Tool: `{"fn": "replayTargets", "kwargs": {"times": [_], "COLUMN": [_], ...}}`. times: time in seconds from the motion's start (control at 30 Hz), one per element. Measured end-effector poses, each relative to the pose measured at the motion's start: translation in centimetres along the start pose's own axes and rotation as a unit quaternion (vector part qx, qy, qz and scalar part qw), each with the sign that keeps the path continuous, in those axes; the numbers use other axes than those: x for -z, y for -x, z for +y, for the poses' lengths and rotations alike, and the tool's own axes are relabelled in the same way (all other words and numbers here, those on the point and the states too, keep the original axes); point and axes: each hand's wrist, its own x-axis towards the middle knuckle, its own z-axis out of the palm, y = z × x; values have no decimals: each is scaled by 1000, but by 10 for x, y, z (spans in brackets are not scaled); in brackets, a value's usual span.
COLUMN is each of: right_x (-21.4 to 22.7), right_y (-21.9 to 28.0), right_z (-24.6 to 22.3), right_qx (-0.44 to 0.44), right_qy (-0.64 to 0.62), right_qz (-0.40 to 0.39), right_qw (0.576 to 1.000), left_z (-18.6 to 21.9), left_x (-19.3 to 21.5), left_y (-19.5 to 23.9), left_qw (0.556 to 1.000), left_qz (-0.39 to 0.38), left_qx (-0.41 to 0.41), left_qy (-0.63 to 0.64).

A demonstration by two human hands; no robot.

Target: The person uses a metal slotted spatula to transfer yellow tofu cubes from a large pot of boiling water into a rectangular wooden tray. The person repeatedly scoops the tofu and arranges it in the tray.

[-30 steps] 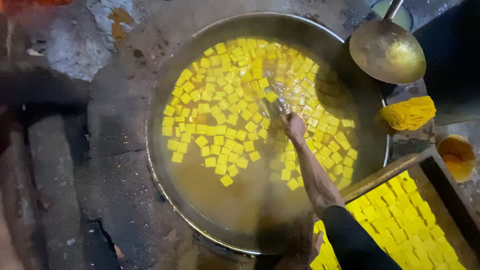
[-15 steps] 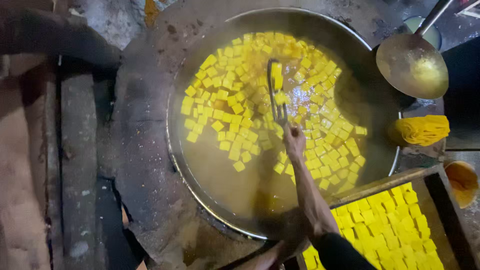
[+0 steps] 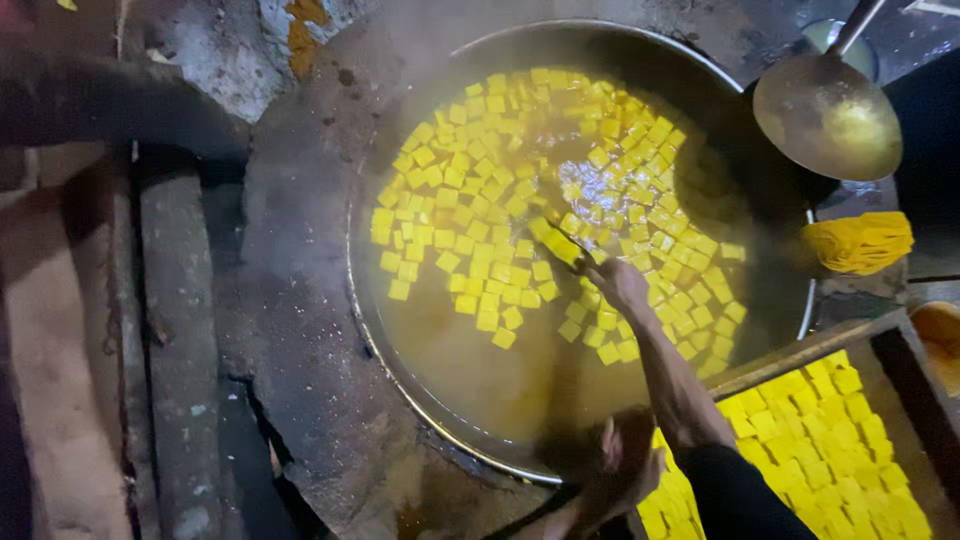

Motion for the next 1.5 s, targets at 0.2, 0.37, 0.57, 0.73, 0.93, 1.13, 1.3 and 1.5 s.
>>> {"fn": "replayTargets", "kwargs": {"times": [0.2,0.37,0.57,0.73,0.93,1.13,1.3,1.5], "right_x": [-50,-46,15,43,77,135,188,190], "right_y": [-67,-48,3,61,144,290,414,464], "right_z": [-58,-100,-97,-65,-4,156,282,389], "right_qx": [99,48,49,-15,-43,-69,-111,-176], "right_qy": [-174,-382,-275,-339,-504,-448,-312,-142], "right_qz": [21,-49,44,15,43,184,305,306], "right_qw": [980,921,959,941,862,872,893,925], "left_z": [4,-3,-14,0,3,18,80,102], "left_x": [5,21,28,27,34,33,22,-4], "left_y": [5,12,-1,-27,-35,-24,26,59], "left_qw": [989,988,978,977,974,973,930,902], "left_qz": [-105,-78,-80,-141,-108,-76,-236,-248], "left_qx": [67,72,-14,59,-31,-75,-137,-117], "left_qy": [-77,-116,-192,-152,-197,-203,-247,-334]}}
